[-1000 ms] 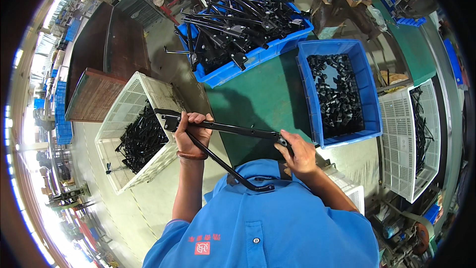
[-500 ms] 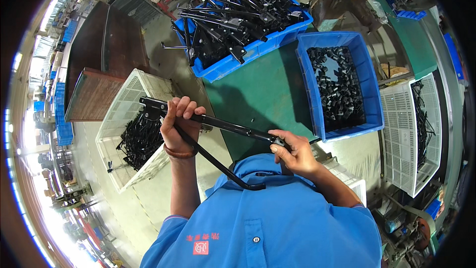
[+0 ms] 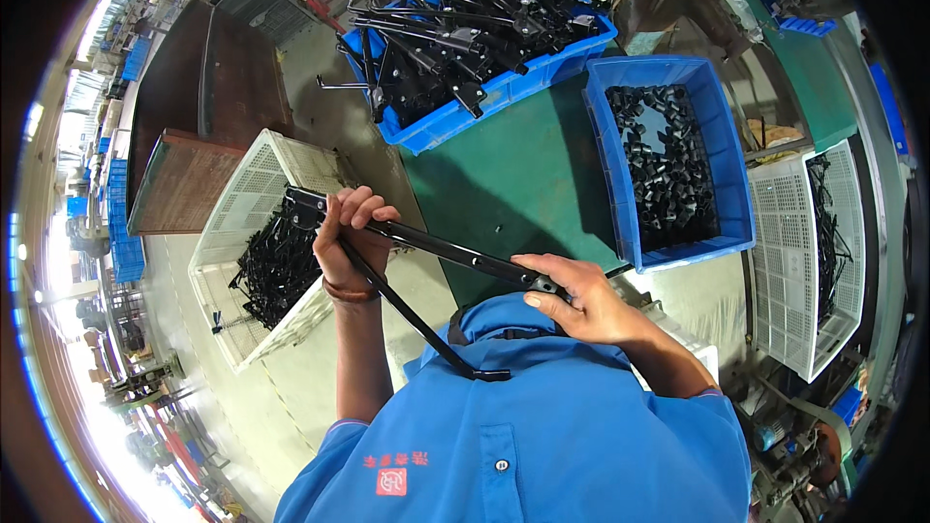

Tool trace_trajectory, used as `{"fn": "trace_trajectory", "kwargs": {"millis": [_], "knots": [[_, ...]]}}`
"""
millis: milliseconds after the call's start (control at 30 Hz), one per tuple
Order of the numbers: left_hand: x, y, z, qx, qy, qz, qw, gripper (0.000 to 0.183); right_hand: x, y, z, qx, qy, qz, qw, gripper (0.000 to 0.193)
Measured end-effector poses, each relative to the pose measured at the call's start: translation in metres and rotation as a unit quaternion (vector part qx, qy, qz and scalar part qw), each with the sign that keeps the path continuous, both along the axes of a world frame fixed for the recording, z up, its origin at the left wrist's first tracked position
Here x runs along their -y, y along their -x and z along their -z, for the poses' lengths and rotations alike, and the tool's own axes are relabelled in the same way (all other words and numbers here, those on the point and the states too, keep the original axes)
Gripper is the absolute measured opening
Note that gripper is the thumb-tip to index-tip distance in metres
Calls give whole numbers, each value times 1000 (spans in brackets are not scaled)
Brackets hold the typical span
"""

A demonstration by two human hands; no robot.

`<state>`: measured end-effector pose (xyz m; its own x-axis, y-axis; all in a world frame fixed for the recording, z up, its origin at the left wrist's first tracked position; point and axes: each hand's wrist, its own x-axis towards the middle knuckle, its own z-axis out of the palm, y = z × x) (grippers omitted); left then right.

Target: The person repeatedly picks black metal rods and small black plastic connectors from blue bins, joins them by hand, and places the assembled units into a white basket. The person occasionally transfers larger batches of rods between bins and baskets.

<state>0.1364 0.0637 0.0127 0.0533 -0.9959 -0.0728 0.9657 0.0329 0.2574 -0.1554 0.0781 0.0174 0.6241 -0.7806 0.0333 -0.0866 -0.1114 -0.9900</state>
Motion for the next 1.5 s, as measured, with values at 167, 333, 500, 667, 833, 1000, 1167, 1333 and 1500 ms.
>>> {"fn": "trace_trajectory", "kwargs": {"millis": [167, 333, 500, 667, 833, 1000, 1167, 1333, 1500], "knots": [[0, -2, -12, 72, 27, 6, 997, 15, -12, -7, 19, 110, -337, -42, 934, 44], [9, -3, -5, 60, 25, -2, 998, 13, -9, -13, 31, -16, 81, 75, 994, 44], [10, 17, -17, 82, 100, -35, 991, 12, 4, -11, 20, 46, -129, 99, 986, 32], [-9, 18, -34, 514, 281, 136, 799, 40, 62, 39, -17, 160, -121, 105, 974, 22], [-18, -29, -8, 366, 45, 493, 788, 73, 77, 52, -54, 16, -37, -88, 995, 16], [-16, 63, -28, 372, 9, 566, 736, 58, 55, -2, -30, -56, 71, -182, 979, 26], [-35, 72, -2, 422, -34, 467, 776, 43, 49, 23, -26, -70, -73, -133, 986, 39], [-29, 70, -19, 416, -84, 476, 770, 45, 39, 34, -21, -59, -2, -100, 993, 47], [-31, 73, -20, 410, -58, 493, 765, 45, 29, 34, -8, 85, -224, -12, 971, 52]]}}
